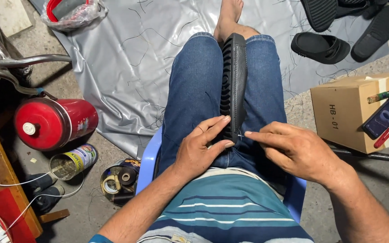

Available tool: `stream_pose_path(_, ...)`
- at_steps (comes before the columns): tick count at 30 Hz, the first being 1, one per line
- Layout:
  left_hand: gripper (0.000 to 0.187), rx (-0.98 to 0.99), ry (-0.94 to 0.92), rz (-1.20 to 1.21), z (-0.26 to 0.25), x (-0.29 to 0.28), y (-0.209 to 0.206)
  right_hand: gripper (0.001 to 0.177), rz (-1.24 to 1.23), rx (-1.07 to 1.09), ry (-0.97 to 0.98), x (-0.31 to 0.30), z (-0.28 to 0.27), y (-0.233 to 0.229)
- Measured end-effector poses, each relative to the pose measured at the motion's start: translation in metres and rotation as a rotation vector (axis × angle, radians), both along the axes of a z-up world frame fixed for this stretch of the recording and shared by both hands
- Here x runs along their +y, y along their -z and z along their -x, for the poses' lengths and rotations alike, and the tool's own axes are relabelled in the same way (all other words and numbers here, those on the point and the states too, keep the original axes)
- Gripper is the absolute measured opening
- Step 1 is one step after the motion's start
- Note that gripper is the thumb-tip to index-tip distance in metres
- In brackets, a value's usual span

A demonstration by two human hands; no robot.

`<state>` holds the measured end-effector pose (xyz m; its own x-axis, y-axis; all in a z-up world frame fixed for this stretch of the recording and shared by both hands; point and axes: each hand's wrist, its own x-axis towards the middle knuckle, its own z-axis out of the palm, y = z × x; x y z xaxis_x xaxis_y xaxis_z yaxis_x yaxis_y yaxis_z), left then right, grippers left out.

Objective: Hand-sewing the upper strap of a black sandal to its sole using a needle and thread.

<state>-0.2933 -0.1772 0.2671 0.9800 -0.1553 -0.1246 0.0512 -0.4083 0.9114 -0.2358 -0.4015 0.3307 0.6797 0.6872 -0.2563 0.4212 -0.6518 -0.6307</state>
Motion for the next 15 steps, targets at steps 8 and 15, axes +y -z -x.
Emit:
stream_pose_path(8,0.049,0.0,0.006,0.017,0.0,-0.001,0.003,0.038,-0.003,-0.072,0.001,-0.001,0.0,0.014)
stream_pose_path(15,0.048,0.02,0.002,0.006,-0.002,-0.002,-0.001,0.04,-0.008,-0.022,0.02,0.0,0.001,0.014)
